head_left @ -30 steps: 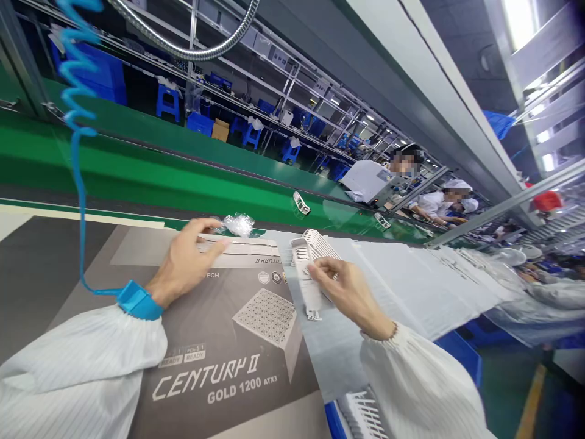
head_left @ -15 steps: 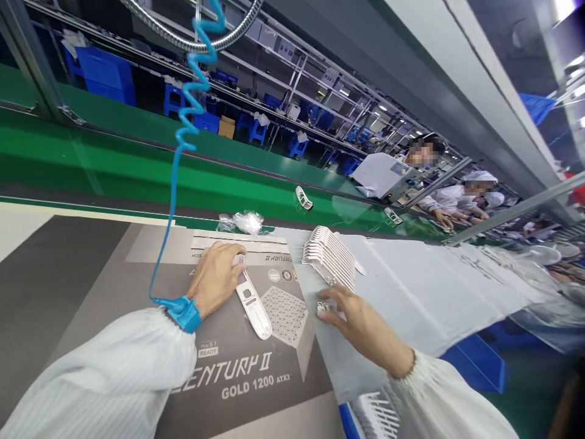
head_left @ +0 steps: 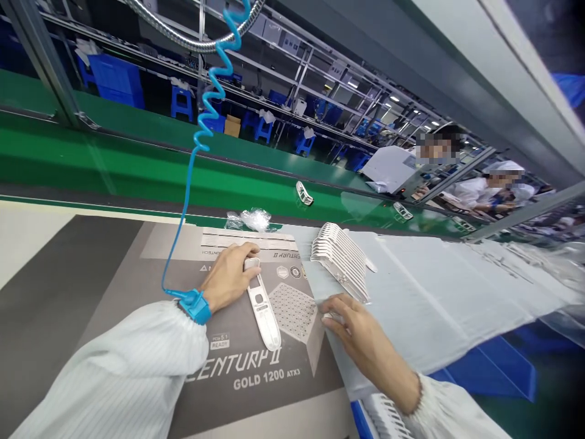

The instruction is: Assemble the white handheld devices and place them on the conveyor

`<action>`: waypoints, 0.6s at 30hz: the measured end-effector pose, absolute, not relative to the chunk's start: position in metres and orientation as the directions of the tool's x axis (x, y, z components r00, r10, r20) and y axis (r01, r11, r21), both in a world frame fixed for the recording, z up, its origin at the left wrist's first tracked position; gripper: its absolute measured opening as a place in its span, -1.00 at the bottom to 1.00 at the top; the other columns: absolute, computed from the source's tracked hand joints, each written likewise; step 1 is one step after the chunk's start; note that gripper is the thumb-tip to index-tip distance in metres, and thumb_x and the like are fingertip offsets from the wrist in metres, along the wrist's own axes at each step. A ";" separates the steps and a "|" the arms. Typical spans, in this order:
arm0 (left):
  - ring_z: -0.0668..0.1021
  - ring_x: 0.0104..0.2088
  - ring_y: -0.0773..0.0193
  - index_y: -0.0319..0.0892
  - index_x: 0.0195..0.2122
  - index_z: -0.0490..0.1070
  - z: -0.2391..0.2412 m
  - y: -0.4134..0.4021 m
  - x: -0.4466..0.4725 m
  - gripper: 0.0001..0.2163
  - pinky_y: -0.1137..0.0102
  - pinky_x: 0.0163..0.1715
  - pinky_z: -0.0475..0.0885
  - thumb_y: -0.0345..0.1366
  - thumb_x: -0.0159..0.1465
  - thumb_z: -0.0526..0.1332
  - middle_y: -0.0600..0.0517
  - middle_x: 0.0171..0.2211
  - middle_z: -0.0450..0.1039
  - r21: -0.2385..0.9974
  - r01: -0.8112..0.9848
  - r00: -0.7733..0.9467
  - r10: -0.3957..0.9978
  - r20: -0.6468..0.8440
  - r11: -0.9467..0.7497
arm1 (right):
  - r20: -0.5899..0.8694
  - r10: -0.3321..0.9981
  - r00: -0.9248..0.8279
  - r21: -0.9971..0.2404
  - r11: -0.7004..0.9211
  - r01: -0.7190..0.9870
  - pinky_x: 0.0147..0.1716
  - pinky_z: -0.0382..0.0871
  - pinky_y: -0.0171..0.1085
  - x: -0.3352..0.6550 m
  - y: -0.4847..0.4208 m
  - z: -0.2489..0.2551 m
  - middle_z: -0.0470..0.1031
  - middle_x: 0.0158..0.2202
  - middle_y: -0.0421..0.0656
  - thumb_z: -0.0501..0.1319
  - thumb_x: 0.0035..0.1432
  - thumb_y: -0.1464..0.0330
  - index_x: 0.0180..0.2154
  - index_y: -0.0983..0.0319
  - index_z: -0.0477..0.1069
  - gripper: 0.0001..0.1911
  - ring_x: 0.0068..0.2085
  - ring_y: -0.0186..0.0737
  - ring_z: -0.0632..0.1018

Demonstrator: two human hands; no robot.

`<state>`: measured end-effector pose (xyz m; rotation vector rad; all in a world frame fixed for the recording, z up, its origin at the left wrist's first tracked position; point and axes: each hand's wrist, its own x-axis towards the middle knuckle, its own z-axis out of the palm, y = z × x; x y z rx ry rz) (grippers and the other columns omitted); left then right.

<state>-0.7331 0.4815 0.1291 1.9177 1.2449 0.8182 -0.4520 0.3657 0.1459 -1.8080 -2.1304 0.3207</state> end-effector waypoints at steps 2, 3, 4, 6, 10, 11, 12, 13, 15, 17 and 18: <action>0.51 0.02 0.10 -0.15 0.01 0.44 0.130 0.481 -0.733 -0.70 0.19 0.09 0.36 -0.38 0.24 0.28 -0.07 -0.06 0.52 0.806 0.513 0.337 0.933 0.128 -0.295 | 0.014 0.995 -0.098 -0.377 0.097 0.921 -0.23 0.42 -0.09 -0.450 0.369 0.154 0.54 -0.28 -0.12 0.17 0.24 0.30 -0.24 0.14 0.43 -0.91 -0.23 -0.04 0.55; 0.51 0.01 0.09 -0.14 0.01 0.45 0.131 0.480 -0.733 -0.70 0.19 0.10 0.35 -0.38 0.24 0.27 -0.07 -0.07 0.52 0.798 0.525 0.335 0.934 0.124 -0.294 | -0.032 0.997 -0.077 -0.390 0.059 0.919 -0.26 0.41 -0.09 -0.452 0.372 0.159 0.54 -0.33 -0.14 0.19 0.24 0.27 -0.24 0.13 0.44 -0.89 -0.26 -0.05 0.55; 0.51 0.00 0.09 -0.13 0.02 0.46 0.132 0.480 -0.732 -0.70 0.18 0.10 0.35 -0.38 0.24 0.27 -0.07 -0.08 0.52 0.792 0.536 0.334 0.935 0.120 -0.293 | -0.072 0.996 -0.061 -0.419 0.025 0.908 -0.28 0.41 -0.11 -0.457 0.375 0.165 0.53 -0.36 -0.15 0.19 0.24 0.22 -0.25 0.13 0.44 -0.86 -0.29 -0.06 0.55; 0.51 -0.01 0.08 -0.12 0.02 0.47 0.133 0.479 -0.731 -0.70 0.17 0.10 0.35 -0.37 0.25 0.28 -0.07 -0.08 0.52 0.782 0.548 0.335 0.934 0.120 -0.297 | -0.119 0.991 -0.063 -0.523 -0.009 0.853 -0.30 0.40 -0.14 -0.477 0.383 0.174 0.54 -0.36 -0.17 0.20 0.25 0.16 -0.25 0.13 0.44 -0.81 -0.30 -0.09 0.55; 0.52 -0.02 0.09 -0.13 0.02 0.47 0.133 0.479 -0.732 -0.70 0.18 0.08 0.36 -0.38 0.25 0.28 -0.07 -0.07 0.53 0.781 0.545 0.333 0.933 0.133 -0.305 | -0.107 0.972 -0.210 -0.780 0.049 0.623 -0.26 0.44 -0.21 -0.532 0.398 0.175 0.56 -0.24 -0.16 0.23 0.25 0.23 -0.16 0.13 0.43 -0.84 -0.21 -0.14 0.58; 0.52 -0.02 0.09 -0.13 0.02 0.47 0.133 0.479 -0.732 -0.70 0.18 0.08 0.36 -0.37 0.25 0.28 -0.07 -0.08 0.53 0.782 0.543 0.333 0.933 0.134 -0.306 | -0.081 0.967 -0.241 -0.802 0.080 0.592 -0.25 0.43 -0.21 -0.544 0.401 0.170 0.56 -0.21 -0.16 0.25 0.24 0.27 -0.12 0.13 0.43 -0.83 -0.19 -0.15 0.57; 0.52 -0.02 0.09 -0.13 0.02 0.47 0.132 0.479 -0.732 -0.70 0.18 0.08 0.36 -0.37 0.25 0.28 -0.07 -0.08 0.53 0.783 0.542 0.333 0.933 0.135 -0.306 | -0.042 0.965 -0.257 -0.794 0.124 0.596 -0.23 0.42 -0.19 -0.553 0.403 0.164 0.56 -0.19 -0.17 0.25 0.25 0.30 -0.10 0.12 0.44 -0.82 -0.18 -0.15 0.57; 0.52 -0.02 0.09 -0.13 0.02 0.47 0.132 0.479 -0.732 -0.70 0.18 0.09 0.36 -0.37 0.25 0.28 -0.06 -0.09 0.54 0.782 0.543 0.332 0.934 0.135 -0.306 | 0.007 0.965 -0.264 -0.753 0.179 0.634 -0.19 0.39 -0.16 -0.559 0.405 0.158 0.57 -0.18 -0.17 0.26 0.25 0.32 -0.09 0.11 0.46 -0.83 -0.16 -0.13 0.56; 0.52 -0.02 0.09 -0.12 0.01 0.47 0.130 0.480 -0.732 -0.70 0.17 0.09 0.35 -0.37 0.24 0.29 -0.06 -0.09 0.54 0.777 0.548 0.329 0.934 0.139 -0.309 | 0.114 0.955 -0.275 -0.594 0.287 0.751 -0.12 0.30 -0.10 -0.563 0.405 0.147 0.58 -0.15 -0.18 0.26 0.28 0.33 -0.12 0.08 0.50 -0.87 -0.09 -0.08 0.52; 0.52 -0.02 0.08 -0.13 0.01 0.47 0.129 0.480 -0.731 -0.70 0.17 0.10 0.35 -0.37 0.24 0.29 -0.06 -0.09 0.54 0.774 0.549 0.327 0.934 0.147 -0.314 | 0.198 0.935 -0.295 -0.435 0.354 0.828 -0.11 0.20 -0.07 -0.560 0.405 0.138 0.58 -0.12 -0.19 0.26 0.30 0.31 -0.15 0.06 0.53 -0.90 -0.05 -0.04 0.50; 0.53 -0.02 0.08 -0.13 0.01 0.47 0.128 0.481 -0.731 -0.70 0.17 0.09 0.35 -0.37 0.24 0.28 -0.06 -0.09 0.54 0.773 0.550 0.327 0.933 0.150 -0.316 | 0.227 0.926 -0.303 -0.388 0.371 0.844 -0.12 0.18 -0.08 -0.558 0.404 0.135 0.58 -0.11 -0.18 0.26 0.30 0.28 -0.15 0.05 0.53 -0.90 -0.05 -0.04 0.49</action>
